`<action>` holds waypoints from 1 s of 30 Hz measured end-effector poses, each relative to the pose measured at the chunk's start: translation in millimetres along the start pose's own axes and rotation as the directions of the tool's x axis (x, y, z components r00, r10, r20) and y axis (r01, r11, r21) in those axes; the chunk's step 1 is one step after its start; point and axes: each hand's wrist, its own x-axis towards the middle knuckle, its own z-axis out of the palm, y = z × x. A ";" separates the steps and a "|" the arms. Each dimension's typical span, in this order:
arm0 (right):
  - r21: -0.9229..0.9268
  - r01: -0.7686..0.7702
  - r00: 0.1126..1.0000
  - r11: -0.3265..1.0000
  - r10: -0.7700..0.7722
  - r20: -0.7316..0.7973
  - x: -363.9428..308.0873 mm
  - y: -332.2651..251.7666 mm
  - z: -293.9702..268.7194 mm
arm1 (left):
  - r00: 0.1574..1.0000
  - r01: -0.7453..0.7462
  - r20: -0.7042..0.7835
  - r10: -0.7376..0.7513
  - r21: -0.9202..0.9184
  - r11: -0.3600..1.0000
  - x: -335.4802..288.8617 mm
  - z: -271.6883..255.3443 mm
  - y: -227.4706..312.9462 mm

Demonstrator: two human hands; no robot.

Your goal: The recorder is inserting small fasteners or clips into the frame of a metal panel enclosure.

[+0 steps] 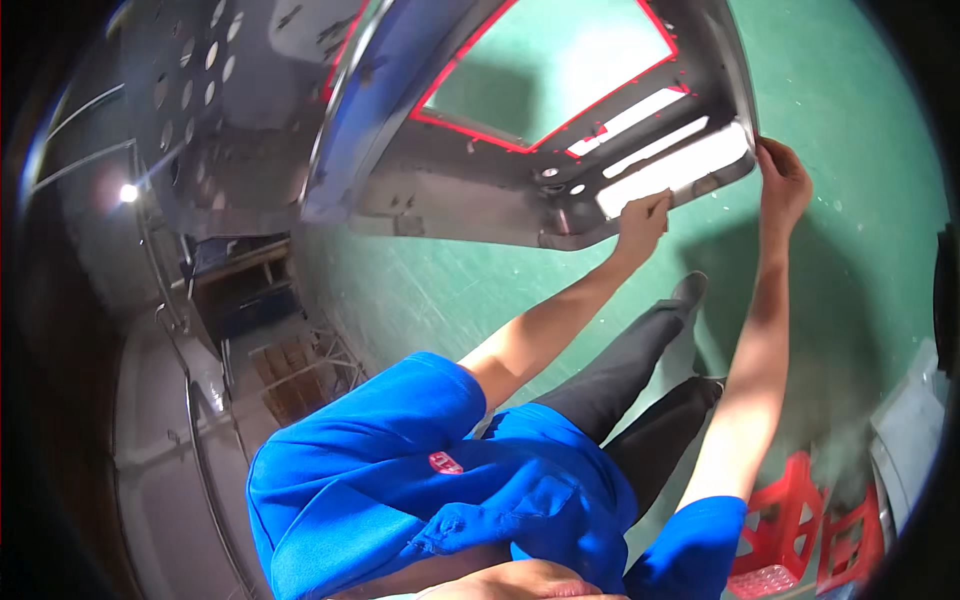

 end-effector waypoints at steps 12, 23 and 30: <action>0.220 -0.021 0.992 0.975 0.048 -0.115 -22.8 -31.9 1.7 | 0.994 0.000 0.110 0.002 -0.023 1.000 -13.3 -18.1 17.2; -0.237 -0.013 0.974 0.971 -0.041 -0.222 -64.5 -65.5 -2.3 | 0.995 -0.018 0.100 0.009 0.085 0.996 -23.5 -34.2 -8.6; -0.225 0.107 0.964 0.969 -0.156 -0.215 -73.2 -47.3 -8.8 | 0.982 -0.016 0.186 0.010 0.031 0.999 -36.7 -36.4 6.0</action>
